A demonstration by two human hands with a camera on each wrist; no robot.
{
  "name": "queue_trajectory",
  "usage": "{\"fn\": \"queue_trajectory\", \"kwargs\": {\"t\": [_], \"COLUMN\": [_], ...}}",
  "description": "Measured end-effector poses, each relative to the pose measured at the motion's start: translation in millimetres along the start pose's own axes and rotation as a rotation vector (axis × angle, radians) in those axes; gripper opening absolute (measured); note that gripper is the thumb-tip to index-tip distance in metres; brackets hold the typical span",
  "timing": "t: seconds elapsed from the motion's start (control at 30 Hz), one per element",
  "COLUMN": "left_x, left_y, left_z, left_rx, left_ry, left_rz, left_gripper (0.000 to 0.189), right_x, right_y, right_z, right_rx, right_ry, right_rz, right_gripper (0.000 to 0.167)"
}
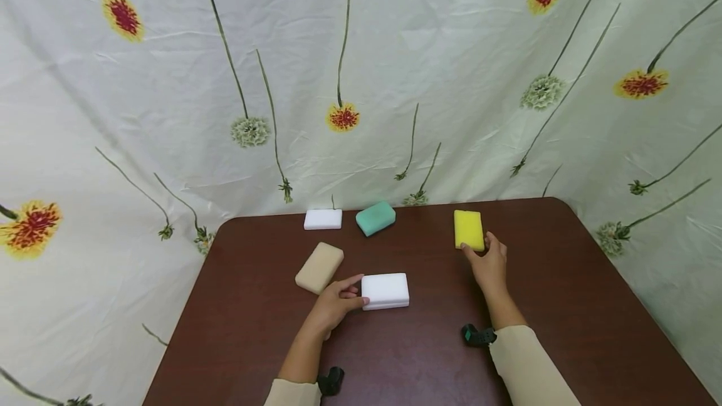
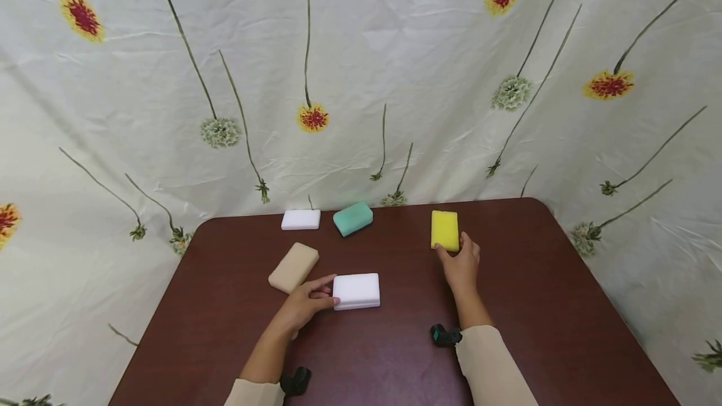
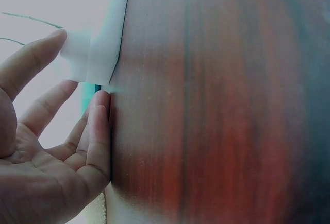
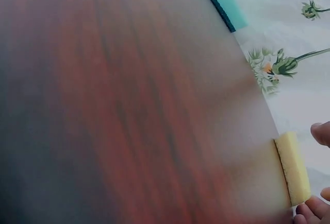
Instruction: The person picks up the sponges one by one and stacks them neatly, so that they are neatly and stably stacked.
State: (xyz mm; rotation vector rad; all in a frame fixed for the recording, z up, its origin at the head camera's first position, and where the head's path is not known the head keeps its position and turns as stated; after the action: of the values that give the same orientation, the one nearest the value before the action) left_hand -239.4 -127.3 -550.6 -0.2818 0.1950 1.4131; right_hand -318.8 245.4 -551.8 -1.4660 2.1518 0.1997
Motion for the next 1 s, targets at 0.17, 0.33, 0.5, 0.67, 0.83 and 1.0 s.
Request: {"fn": "queue_trajectory", "kwargs": {"t": [0.17, 0.33, 0.5, 0.67, 0.83, 1.0], "left_x": [1.5, 2.0, 1.7, 1.5, 1.5, 1.7], "left_y": [0.1, 0.5, 0.9, 0.8, 0.2, 0.4], "left_z": [0.0, 0.6, -0.5, -2.1, -1.8, -0.8], "left_rx": [-0.007, -0.004, -0.003, -0.004, -0.006, -0.005], "left_ry": [0.002, 0.009, 0.012, 0.007, 0.011, 0.013], "left_rz": [-0.009, -0.013, -0.011, -0.010, -0.013, -0.014], "left_gripper": [0.060, 0.060, 0.061, 0.061, 0.061, 0.060], "right_x": [1.8, 3.2, 5.1, 5.5, 6.0, 5.7], "right_y": [2.0, 5.4, 9.2, 9.5, 9.5, 9.0], "right_z": [0.6, 0.3, 0.0, -1.7, -1.9, -2.8], "right_rx": [0.012, 0.007, 0.005, 0.009, 0.020, 0.023], "right_ry": [-0.053, -0.108, -0.128, -0.139, -0.142, -0.153], "right_rz": [0.010, 0.017, 0.027, 0.047, 0.062, 0.075], "right_gripper": [0.086, 0.089, 0.088, 0.088, 0.089, 0.088]}}
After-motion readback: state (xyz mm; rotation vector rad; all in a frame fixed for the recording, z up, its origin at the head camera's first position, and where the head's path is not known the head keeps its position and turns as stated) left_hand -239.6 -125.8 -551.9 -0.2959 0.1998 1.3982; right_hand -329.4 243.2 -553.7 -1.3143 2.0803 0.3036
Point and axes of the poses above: each hand's wrist, its own y-axis towards the middle knuckle, its own x-axis out of the palm, z = x × y, the point moved 10 cm from there along y, towards the middle knuckle, and after that the axes turned 9 degrees about x, right-handed, at the moved point
